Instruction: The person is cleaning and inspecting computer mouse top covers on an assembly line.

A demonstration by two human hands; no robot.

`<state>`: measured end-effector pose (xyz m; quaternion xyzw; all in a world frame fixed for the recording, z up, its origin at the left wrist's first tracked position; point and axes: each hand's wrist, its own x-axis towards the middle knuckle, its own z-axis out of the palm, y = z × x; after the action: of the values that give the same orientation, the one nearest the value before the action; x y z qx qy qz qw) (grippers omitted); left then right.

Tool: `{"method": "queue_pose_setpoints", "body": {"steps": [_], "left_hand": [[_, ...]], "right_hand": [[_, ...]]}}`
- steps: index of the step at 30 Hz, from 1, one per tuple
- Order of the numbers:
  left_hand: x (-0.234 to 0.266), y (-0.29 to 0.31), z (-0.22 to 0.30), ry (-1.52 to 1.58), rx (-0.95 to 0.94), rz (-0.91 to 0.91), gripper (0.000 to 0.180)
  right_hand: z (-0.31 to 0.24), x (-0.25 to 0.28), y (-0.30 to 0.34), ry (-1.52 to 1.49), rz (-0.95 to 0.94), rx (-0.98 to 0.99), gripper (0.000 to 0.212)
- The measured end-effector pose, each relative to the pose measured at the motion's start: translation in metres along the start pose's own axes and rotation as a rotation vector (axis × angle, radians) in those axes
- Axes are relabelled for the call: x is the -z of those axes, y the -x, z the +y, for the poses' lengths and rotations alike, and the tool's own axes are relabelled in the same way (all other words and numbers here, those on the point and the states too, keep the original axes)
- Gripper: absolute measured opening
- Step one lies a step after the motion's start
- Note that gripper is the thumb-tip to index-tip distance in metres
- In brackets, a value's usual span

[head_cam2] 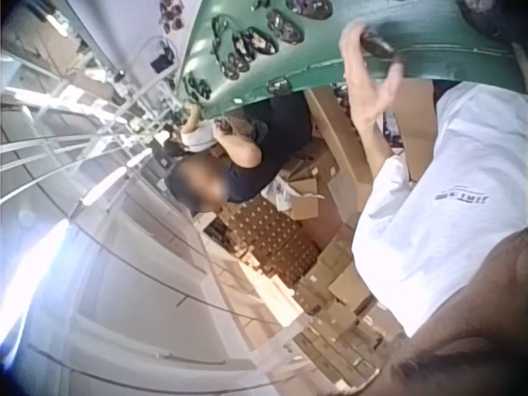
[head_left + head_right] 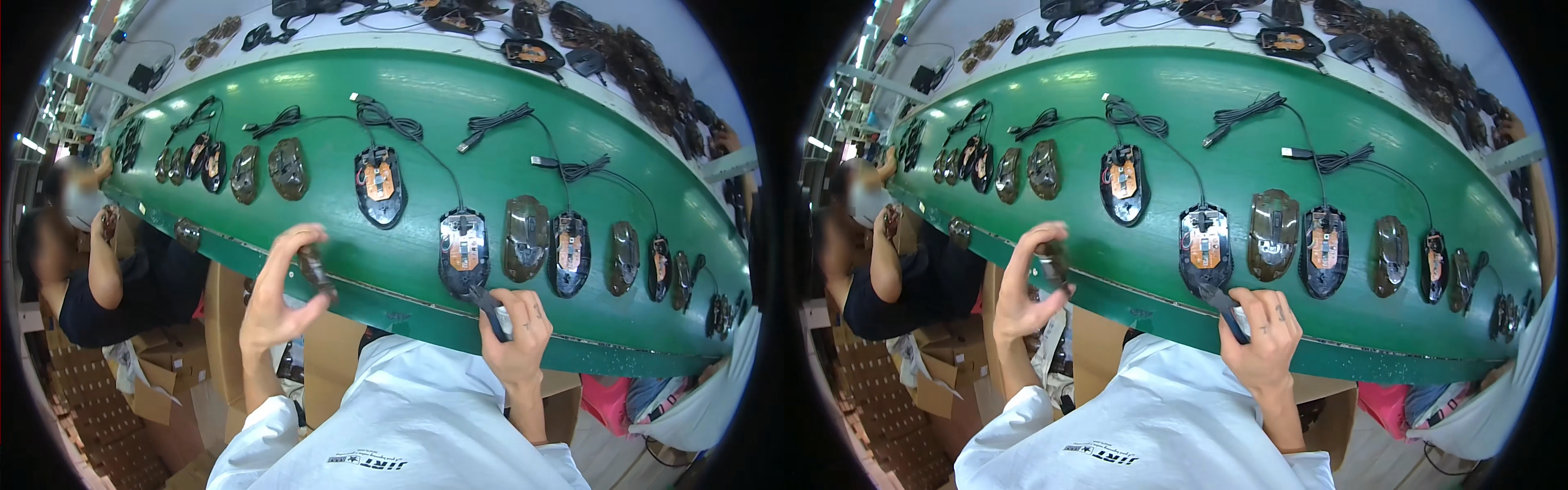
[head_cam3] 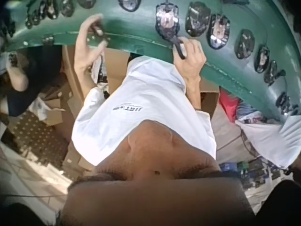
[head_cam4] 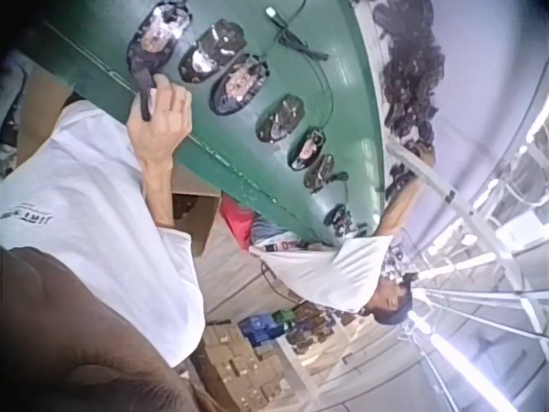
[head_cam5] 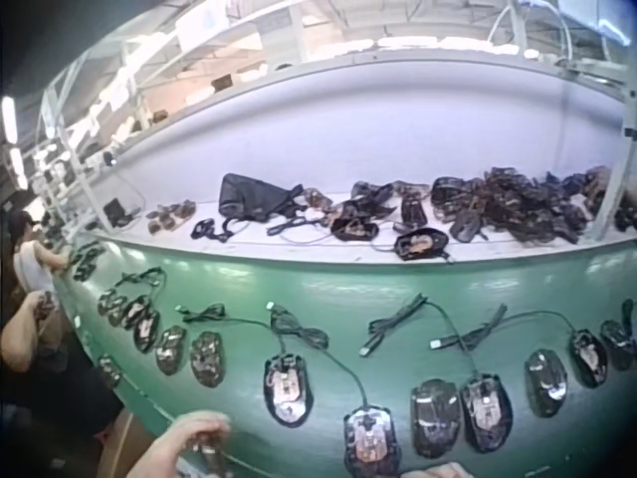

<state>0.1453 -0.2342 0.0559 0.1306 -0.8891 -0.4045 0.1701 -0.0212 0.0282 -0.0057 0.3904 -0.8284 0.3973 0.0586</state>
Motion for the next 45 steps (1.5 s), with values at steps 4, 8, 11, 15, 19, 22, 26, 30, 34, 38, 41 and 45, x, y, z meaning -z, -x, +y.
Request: {"method": "queue_pose_setpoints", "body": {"steps": [4, 8, 11, 15, 19, 22, 26, 30, 34, 38, 41, 45], "left_hand": [[-0.058, -0.024, 0.008, 1.391, -0.060, -0.140, 0.076], [-0.102, -0.031, 0.032, 1.751, 0.222, -0.240, 0.072], [-0.120, -0.029, 0.037, 1.845, 0.389, -0.256, 0.070], [-0.133, -0.020, 0.046, 1.845, 0.497, -0.248, 0.075], [-0.128, -0.018, 0.052, 1.765, 0.541, -0.213, 0.082], [-0.128, -0.017, 0.053, 1.746, 0.511, -0.202, 0.081], [-0.124, -0.016, 0.053, 1.730, 0.482, -0.189, 0.078], [-0.119, -0.014, 0.053, 1.754, 0.483, -0.169, 0.077], [-0.129, -0.012, 0.054, 1.729, 0.455, 0.006, 0.073], [-0.131, -0.008, 0.048, 1.641, 0.422, 0.011, 0.071], [-0.131, -0.008, 0.047, 1.615, 0.382, 0.007, 0.070], [-0.130, -0.008, 0.047, 1.612, 0.304, -0.017, 0.069]], "right_hand": [[-0.006, 0.020, -0.021, 0.015, -0.100, 0.136, 0.040], [-0.017, 0.051, -0.045, 0.037, -0.210, 0.245, 0.040], [-0.025, 0.059, -0.054, 0.139, -0.256, 0.292, 0.042], [-0.031, 0.063, -0.063, 0.355, -0.338, 0.387, 0.048], [-0.030, 0.051, -0.071, 0.440, -0.271, 0.573, 0.036], [-0.036, 0.049, -0.072, 0.485, -0.305, 0.565, 0.039], [-0.045, 0.049, -0.076, 0.526, -0.340, 0.559, 0.041], [-0.053, 0.048, -0.079, 0.515, -0.363, 0.575, 0.038], [-0.060, 0.048, -0.075, 0.627, -0.337, 0.604, 0.037], [-0.065, 0.041, -0.071, 0.675, -0.294, 0.616, 0.036], [-0.070, 0.040, -0.068, 0.701, -0.257, 0.625, 0.036], [-0.075, 0.040, -0.065, 0.723, -0.188, 0.630, 0.036]]}}
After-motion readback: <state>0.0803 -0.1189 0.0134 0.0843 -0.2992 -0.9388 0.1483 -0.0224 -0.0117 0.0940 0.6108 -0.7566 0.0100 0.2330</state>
